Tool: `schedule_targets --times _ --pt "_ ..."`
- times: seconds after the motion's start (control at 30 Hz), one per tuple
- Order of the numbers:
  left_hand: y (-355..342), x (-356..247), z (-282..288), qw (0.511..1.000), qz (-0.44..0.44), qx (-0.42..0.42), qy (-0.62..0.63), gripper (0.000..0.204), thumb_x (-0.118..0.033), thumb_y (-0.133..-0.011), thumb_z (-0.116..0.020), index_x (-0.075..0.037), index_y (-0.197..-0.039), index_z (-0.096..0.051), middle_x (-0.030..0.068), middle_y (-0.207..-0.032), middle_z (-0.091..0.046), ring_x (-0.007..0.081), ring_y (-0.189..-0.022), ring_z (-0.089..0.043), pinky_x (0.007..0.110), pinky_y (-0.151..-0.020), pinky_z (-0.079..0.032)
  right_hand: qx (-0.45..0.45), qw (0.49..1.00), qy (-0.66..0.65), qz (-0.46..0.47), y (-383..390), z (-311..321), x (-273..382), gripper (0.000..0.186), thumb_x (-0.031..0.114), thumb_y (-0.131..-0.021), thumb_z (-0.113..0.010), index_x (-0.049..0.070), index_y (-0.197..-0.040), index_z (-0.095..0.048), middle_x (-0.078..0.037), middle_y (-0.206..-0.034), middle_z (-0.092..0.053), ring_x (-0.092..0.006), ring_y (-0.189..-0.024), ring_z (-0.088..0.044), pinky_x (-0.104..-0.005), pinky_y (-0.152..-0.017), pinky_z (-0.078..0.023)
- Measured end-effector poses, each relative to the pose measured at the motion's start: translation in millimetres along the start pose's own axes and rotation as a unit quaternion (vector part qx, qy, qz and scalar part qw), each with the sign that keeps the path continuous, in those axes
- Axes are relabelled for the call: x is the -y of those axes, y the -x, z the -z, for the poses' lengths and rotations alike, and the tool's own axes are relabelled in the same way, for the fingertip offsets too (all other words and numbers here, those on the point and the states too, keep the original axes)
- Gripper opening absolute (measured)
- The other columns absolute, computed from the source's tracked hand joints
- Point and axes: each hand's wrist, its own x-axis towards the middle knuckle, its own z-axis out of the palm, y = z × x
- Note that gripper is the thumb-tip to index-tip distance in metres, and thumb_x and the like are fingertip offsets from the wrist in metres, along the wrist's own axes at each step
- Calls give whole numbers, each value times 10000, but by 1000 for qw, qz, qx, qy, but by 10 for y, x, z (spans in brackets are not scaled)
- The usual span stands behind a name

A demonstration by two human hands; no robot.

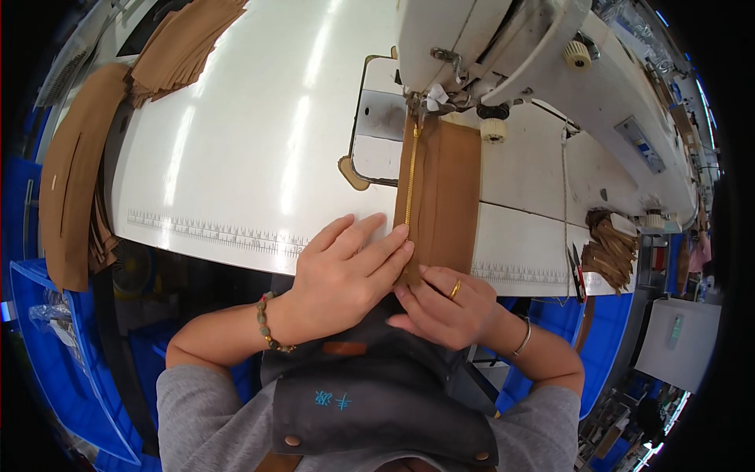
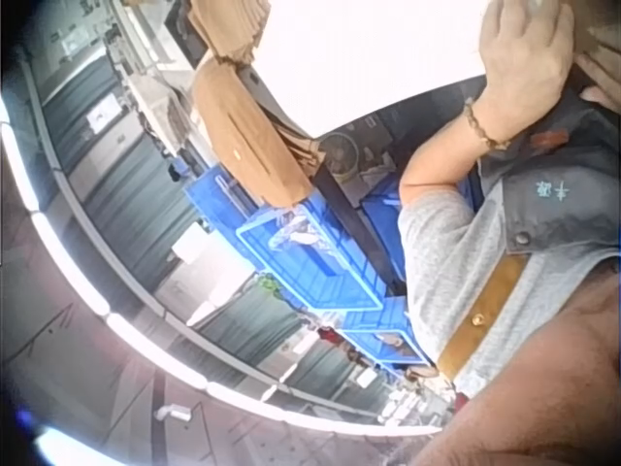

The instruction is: Sewing a zipper and leather panels together using an industrial sewing machine in a leather goods workshop.

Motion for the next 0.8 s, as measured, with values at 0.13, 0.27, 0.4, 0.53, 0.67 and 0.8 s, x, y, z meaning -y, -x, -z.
schedule_targets --times 0.13,0.27,0.4,0.53,0.67,0.8 --pt "17 14 17 1000 3 9 7 433 -229 -754 -761 -116 -1171 -785 37 -1298 -734 284 -1200 -674 448 -990 -544 34 993 -107 -44 -170 174 -236 264 301 -826 -840 73 -872 -714 -48 -865 -649 -226 -933 -671 -328 -729 -584" --pt "11 -9 33 1000 7 16 -6 400 -206 -791 -716 -131 -1179 -785 32 -1306 -731 283 -1199 -677 449 -987 -536 57 990 -70 -107 -373 38 -763 271 275 -850 -805 76 -997 -695 -73 -1006 -652 -257 -933 -675 -345 -728 -549" --pt "-19 -12 56 999 -3 30 -29 395 -197 -810 -692 -143 -1191 -783 34 -1308 -730 281 -1194 -682 448 -1007 -520 93 980 -65 -162 -429 -197 -1034 482 370 -925 -746 52 -1283 -695 -145 -1365 -629 -348 -1045 -667 -424 -902 -548" --pt "-28 -18 86 999 -6 38 -34 393 -199 -821 -681 -145 -1197 -782 34 -1308 -730 279 -1194 -683 443 -1017 -511 87 982 -66 -154 -374 -251 -1044 557 450 -901 -756 43 -1275 -696 -174 -1395 -618 -368 -1079 -656 -433 -922 -547" --pt "-34 -19 105 998 -12 54 -39 405 -211 -816 -690 -152 -1206 -780 33 -1307 -730 277 -1191 -682 434 -1022 -506 116 974 -65 -183 -339 -229 -1037 721 563 -819 -784 84 -1349 -684 -225 -1503 -535 -380 -1282 -621 -437 -929 -569" --pt "-18 -8 119 998 -8 62 -31 408 -244 -807 -721 -162 -1202 -781 35 -1308 -730 272 -1179 -684 434 -1037 -500 132 976 -43 -167 -352 -206 -1051 801 654 -768 -776 89 -1330 -702 -242 -1495 -543 -388 -1308 -620 -420 -864 -589"
